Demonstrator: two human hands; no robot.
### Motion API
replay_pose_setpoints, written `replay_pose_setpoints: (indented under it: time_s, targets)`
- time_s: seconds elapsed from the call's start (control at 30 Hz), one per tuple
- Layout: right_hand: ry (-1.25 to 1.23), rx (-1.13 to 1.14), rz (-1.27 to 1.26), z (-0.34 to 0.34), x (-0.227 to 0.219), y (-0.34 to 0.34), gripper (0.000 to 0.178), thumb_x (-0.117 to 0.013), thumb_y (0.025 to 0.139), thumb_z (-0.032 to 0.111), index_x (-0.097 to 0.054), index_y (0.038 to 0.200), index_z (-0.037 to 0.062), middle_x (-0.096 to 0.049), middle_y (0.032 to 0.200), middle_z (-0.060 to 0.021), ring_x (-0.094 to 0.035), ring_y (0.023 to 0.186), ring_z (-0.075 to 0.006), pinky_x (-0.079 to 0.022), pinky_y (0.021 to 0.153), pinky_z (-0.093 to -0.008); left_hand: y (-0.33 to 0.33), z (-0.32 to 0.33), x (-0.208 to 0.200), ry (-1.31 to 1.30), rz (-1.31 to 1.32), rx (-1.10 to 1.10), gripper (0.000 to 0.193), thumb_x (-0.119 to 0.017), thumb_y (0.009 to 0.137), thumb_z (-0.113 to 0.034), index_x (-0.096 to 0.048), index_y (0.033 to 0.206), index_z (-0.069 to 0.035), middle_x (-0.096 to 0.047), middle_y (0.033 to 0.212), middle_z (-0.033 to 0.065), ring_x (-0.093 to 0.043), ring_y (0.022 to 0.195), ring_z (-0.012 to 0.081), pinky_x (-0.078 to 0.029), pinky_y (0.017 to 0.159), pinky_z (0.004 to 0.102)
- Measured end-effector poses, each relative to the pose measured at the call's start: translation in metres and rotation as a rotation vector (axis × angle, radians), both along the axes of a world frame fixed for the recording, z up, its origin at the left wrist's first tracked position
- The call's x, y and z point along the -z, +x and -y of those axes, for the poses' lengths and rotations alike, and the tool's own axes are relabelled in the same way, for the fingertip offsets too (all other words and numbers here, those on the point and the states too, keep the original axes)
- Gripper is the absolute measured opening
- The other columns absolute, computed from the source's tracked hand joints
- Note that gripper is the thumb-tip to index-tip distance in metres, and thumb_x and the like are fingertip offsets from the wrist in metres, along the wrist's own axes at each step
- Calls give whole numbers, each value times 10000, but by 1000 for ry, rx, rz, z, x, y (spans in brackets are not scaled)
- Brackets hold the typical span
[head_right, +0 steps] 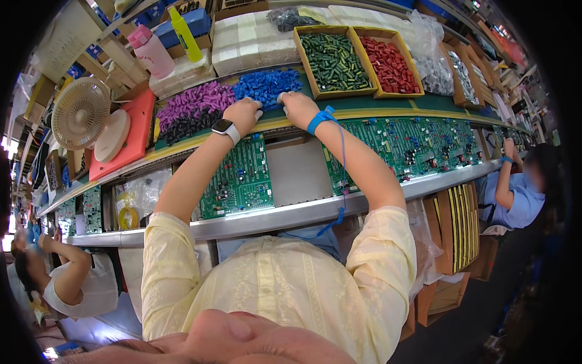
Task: The recorder is assembling electronic components onto a printed circuit board on a factory assembly line.
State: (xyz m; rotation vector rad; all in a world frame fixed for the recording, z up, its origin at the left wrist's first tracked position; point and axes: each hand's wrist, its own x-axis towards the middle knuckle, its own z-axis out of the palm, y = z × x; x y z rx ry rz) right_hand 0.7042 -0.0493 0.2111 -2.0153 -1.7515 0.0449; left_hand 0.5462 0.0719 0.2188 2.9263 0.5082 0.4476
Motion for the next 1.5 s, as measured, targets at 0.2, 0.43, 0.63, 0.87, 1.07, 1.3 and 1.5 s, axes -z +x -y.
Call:
replay_pose_setpoints:
  time_s: [0.2,0.43,0.63,0.87,1.07,1.3,1.5]
  targets:
    - [68,-53,180,6,-3,-4,217,-504,775,23,-574,973,81,-564,851,-135,-559,835,-322,-468,734,-422,8,2,-4,47,-101,-17,173,-474,808,-93,-589,931,-55,-588,885,160,-607,819,319,-503,685,410]
    - [88,-69,311,8,-3,-15,142,-497,776,63,-565,901,69,-557,829,-129,-568,813,-308,-481,700,-412,-27,-2,-4,-141,118,-35,255,-483,806,-96,-638,1007,-113,-579,947,157,-585,844,332,-484,740,412]
    - [134,-303,-2,12,-16,-92,139,-489,751,75,-589,845,53,-575,819,-150,-566,827,-320,-468,738,-418,-88,9,-8,-368,365,-107,151,-548,793,-70,-618,924,-42,-606,893,156,-594,814,299,-472,721,374]
    - [-99,-366,-193,17,1,-126,155,-543,774,56,-632,901,63,-586,896,-122,-549,925,-305,-447,799,-404,-127,33,-17,-737,224,-171,224,-615,790,-56,-579,1000,14,-634,839,87,-605,760,141,-481,690,268]
    - [-87,-420,-180,16,3,-125,152,-543,761,50,-634,882,64,-578,865,-121,-546,891,-305,-441,789,-407,-134,35,-18,-722,108,-137,223,-630,772,-60,-601,982,12,-646,824,117,-629,740,171,-493,686,279]
    - [-95,-448,-153,16,2,-124,151,-548,751,47,-632,875,57,-579,856,-124,-545,897,-303,-440,790,-401,-134,37,-8,-572,95,-87,143,-642,732,-105,-653,859,-40,-637,827,136,-606,756,302,-483,691,369]
    - [-101,-406,-144,17,0,-124,127,-560,742,47,-609,859,41,-583,863,-131,-544,904,-304,-441,788,-402,-131,38,-3,-448,88,-3,108,-655,702,-107,-678,796,-58,-609,809,131,-566,815,310,-452,745,398]
